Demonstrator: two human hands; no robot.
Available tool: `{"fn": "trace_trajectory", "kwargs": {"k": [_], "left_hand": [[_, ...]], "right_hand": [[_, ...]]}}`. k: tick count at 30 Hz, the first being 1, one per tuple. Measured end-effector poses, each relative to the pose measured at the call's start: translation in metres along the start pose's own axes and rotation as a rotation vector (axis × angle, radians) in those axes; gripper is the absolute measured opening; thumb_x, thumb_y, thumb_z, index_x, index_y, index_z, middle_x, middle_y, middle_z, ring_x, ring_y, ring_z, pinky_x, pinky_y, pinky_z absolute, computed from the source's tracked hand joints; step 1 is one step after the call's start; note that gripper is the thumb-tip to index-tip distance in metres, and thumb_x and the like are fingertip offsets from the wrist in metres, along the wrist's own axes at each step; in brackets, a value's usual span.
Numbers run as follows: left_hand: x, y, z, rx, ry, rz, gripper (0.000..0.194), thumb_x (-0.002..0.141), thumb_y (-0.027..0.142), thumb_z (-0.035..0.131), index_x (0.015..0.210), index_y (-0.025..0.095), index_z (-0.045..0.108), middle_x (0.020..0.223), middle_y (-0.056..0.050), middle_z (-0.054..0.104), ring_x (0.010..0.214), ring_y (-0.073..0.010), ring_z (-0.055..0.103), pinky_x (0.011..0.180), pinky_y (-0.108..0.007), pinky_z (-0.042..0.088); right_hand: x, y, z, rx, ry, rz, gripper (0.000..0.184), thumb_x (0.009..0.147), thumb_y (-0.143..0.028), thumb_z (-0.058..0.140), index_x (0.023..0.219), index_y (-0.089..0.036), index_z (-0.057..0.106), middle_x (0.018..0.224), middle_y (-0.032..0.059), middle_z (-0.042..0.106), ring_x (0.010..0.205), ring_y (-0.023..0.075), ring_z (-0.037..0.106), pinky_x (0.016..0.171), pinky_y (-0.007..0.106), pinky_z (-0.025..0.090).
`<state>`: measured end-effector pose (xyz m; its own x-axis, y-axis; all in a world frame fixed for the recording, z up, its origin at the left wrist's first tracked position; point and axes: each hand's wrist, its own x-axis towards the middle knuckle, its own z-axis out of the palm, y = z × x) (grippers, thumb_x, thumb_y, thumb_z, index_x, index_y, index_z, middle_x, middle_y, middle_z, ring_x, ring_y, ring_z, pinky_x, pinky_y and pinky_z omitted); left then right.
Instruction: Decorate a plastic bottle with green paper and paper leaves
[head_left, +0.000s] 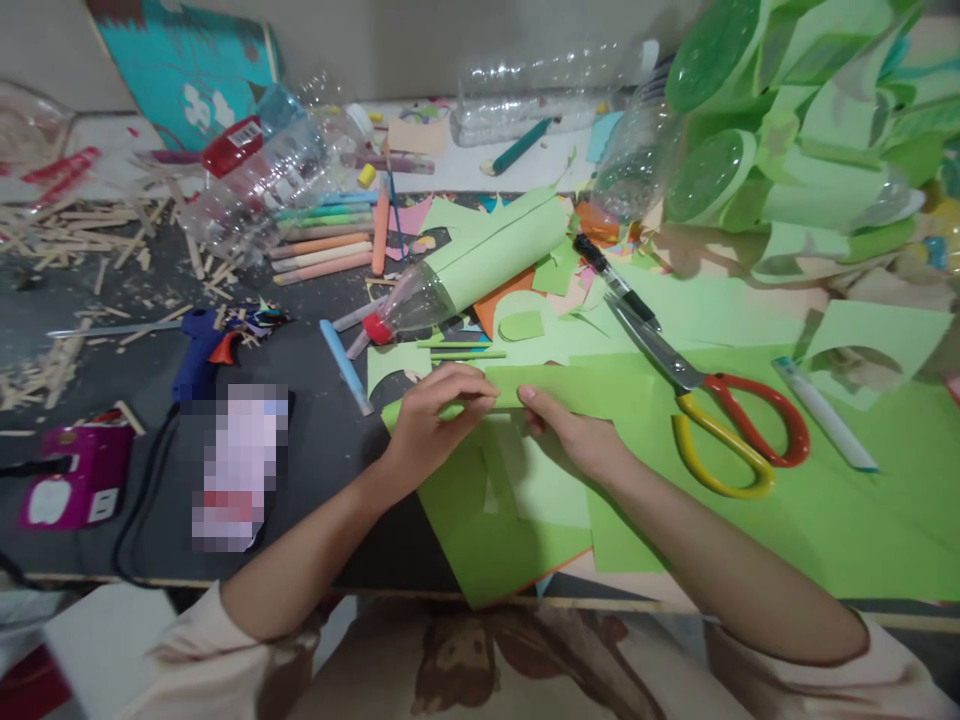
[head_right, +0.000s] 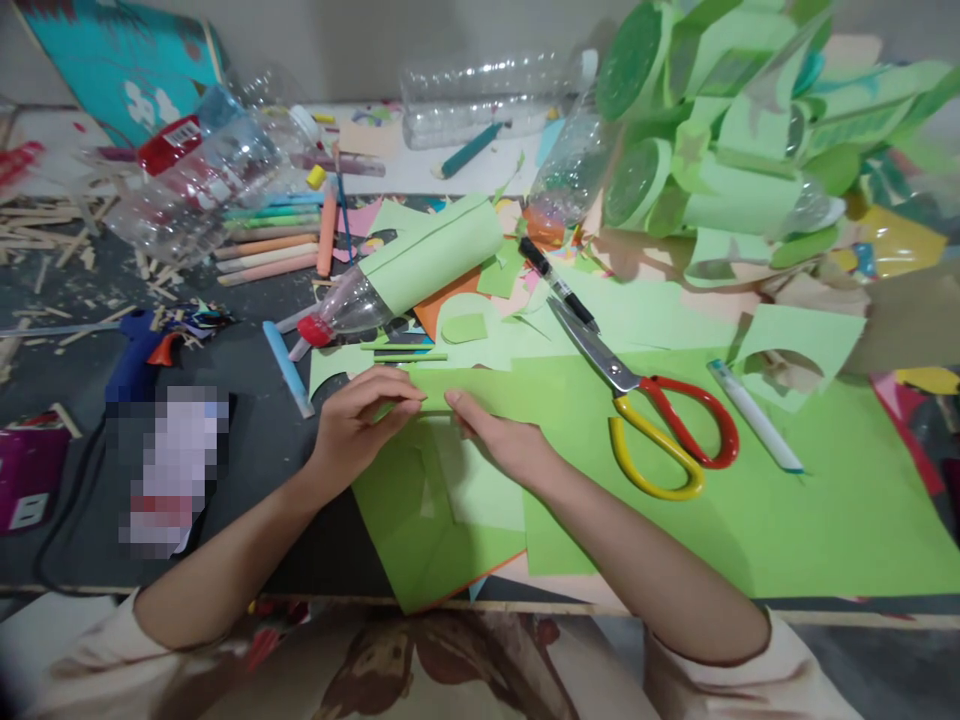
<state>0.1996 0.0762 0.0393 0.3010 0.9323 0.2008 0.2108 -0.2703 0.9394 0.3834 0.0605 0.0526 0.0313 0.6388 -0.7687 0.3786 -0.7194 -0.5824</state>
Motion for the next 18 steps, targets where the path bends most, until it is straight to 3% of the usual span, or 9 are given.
{"fn": "trace_trajectory", "kwargs": {"k": [5, 18], "left_hand": [[-0.0011, 0.0004, 0.0006, 0.006, 0.025, -0.071, 0.018, 0.085, 0.036, 0.066, 0.081, 0.019, 0.070, 0.083, -0.005, 0.070, 0.075, -0.0136, 0.064, 0.067, -0.025, 0.052], [-0.0045, -0.0062, 0.0026, -0.219, 0.041, -0.133, 0.017, 0.083, 0.033, 0.069, 0.088, 0.017, 0.070, 0.095, -0.004, 0.064, 0.063, -0.0065, 0.064, 0.062, -0.021, 0.059]], "right_hand": [[0.0005, 0.0001, 0.0000, -0.011, -0.008, 0.028, 0.058, 0.065, -0.081, 0.054, 0.054, -0.024, 0.055, 0.065, 0.0012, 0.067, 0.064, 0.0195, 0.061, 0.069, 0.035, 0.046], [0.0046, 0.0032, 0.0005, 0.004, -0.082, -0.087, 0.058, 0.068, -0.079, 0.050, 0.053, -0.023, 0.046, 0.060, -0.0007, 0.055, 0.063, 0.0175, 0.052, 0.069, 0.035, 0.043]]}}
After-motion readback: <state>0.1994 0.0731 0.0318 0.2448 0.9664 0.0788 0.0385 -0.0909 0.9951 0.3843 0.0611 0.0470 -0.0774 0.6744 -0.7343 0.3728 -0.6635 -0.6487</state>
